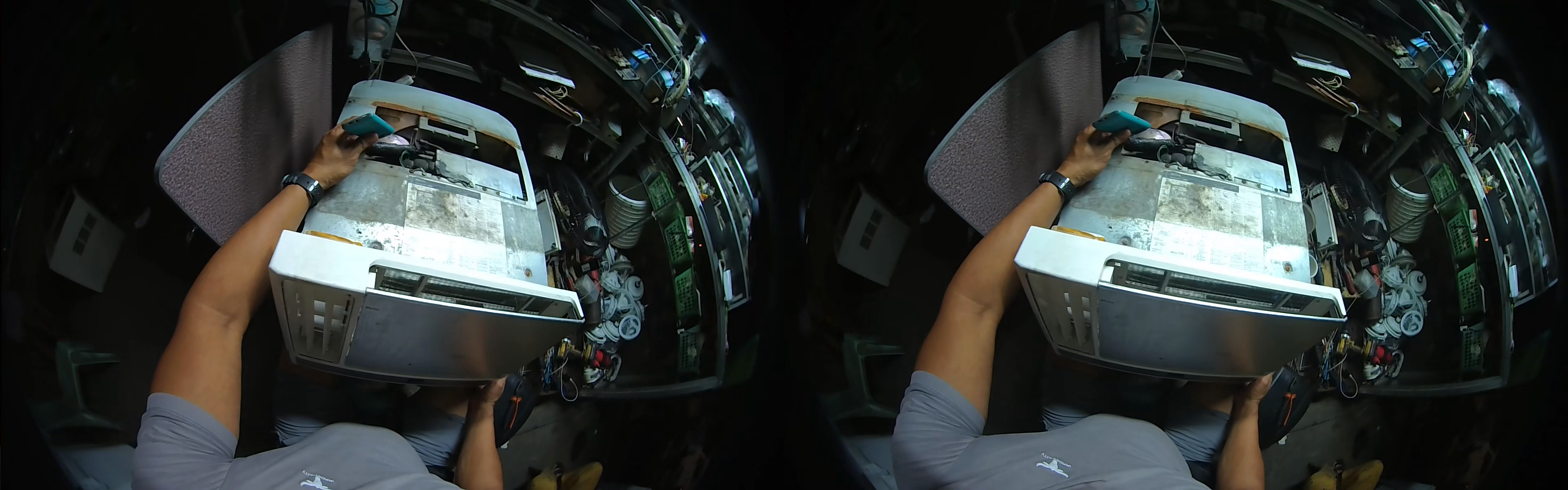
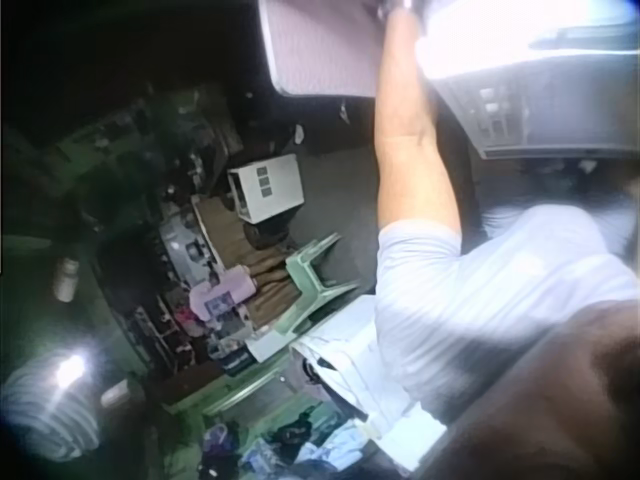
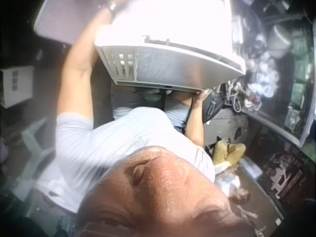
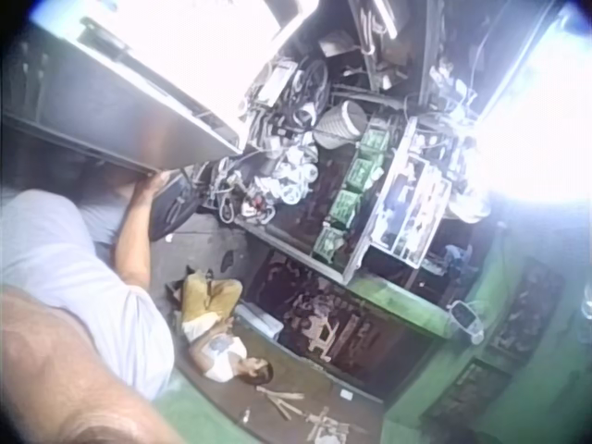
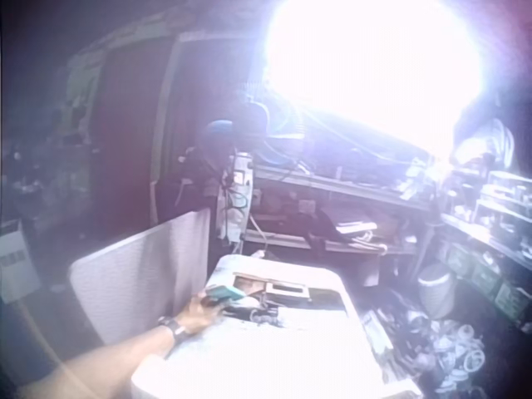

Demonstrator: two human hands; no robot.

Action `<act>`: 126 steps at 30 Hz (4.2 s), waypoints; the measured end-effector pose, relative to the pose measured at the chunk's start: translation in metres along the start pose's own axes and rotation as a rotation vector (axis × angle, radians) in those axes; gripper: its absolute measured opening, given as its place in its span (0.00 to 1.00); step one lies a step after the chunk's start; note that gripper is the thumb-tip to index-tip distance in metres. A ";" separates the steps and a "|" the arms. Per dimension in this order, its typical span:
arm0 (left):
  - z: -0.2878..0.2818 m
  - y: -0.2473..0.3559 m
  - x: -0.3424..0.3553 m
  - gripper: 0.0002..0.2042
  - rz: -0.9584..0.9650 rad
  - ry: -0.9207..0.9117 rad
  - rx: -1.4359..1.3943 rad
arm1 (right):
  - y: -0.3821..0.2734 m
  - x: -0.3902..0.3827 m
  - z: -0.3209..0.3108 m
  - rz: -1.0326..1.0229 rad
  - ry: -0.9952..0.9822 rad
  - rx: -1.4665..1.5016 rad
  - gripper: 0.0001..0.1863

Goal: The person works on an air conditioning unit by wiping internal components with a cloth and then connecting a manifold gauge set to a port inside the chassis.

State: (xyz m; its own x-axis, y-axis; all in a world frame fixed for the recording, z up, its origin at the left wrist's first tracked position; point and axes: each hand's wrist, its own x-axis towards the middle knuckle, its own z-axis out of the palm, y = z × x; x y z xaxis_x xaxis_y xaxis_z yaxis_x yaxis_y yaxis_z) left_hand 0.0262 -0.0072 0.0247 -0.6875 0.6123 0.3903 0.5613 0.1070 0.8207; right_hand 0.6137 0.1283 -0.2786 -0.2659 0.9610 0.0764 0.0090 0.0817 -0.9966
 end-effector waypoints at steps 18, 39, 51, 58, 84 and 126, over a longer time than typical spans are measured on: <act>0.010 -0.003 0.005 0.13 0.388 0.005 0.119 | -0.148 0.062 -0.032 -0.408 0.443 -0.122 0.13; -0.010 0.152 0.009 0.22 1.077 -0.428 0.596 | -0.424 0.085 0.286 -1.118 -0.426 -0.394 0.19; 0.004 -0.002 0.067 0.20 0.458 -0.494 0.783 | -0.432 0.060 0.212 -0.886 -0.143 -0.265 0.11; 0.011 -0.025 0.061 0.24 0.371 -0.444 0.831 | -0.430 0.050 0.204 -0.943 -0.046 -0.389 0.13; 0.015 -0.029 0.063 0.22 0.336 -0.405 0.812 | -0.396 0.061 0.239 -0.747 -0.280 -0.270 0.14; 0.015 -0.027 0.062 0.20 0.332 -0.373 0.779 | -0.397 0.206 0.262 -0.740 -0.128 -0.522 0.11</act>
State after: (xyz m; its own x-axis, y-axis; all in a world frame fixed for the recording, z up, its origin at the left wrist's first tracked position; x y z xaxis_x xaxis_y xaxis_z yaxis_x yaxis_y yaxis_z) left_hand -0.0240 0.0395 0.0205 -0.3189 0.9039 0.2851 0.9473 0.2945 0.1260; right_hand 0.3030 0.2241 0.1245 -0.4822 0.5815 0.6552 0.2198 0.8043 -0.5520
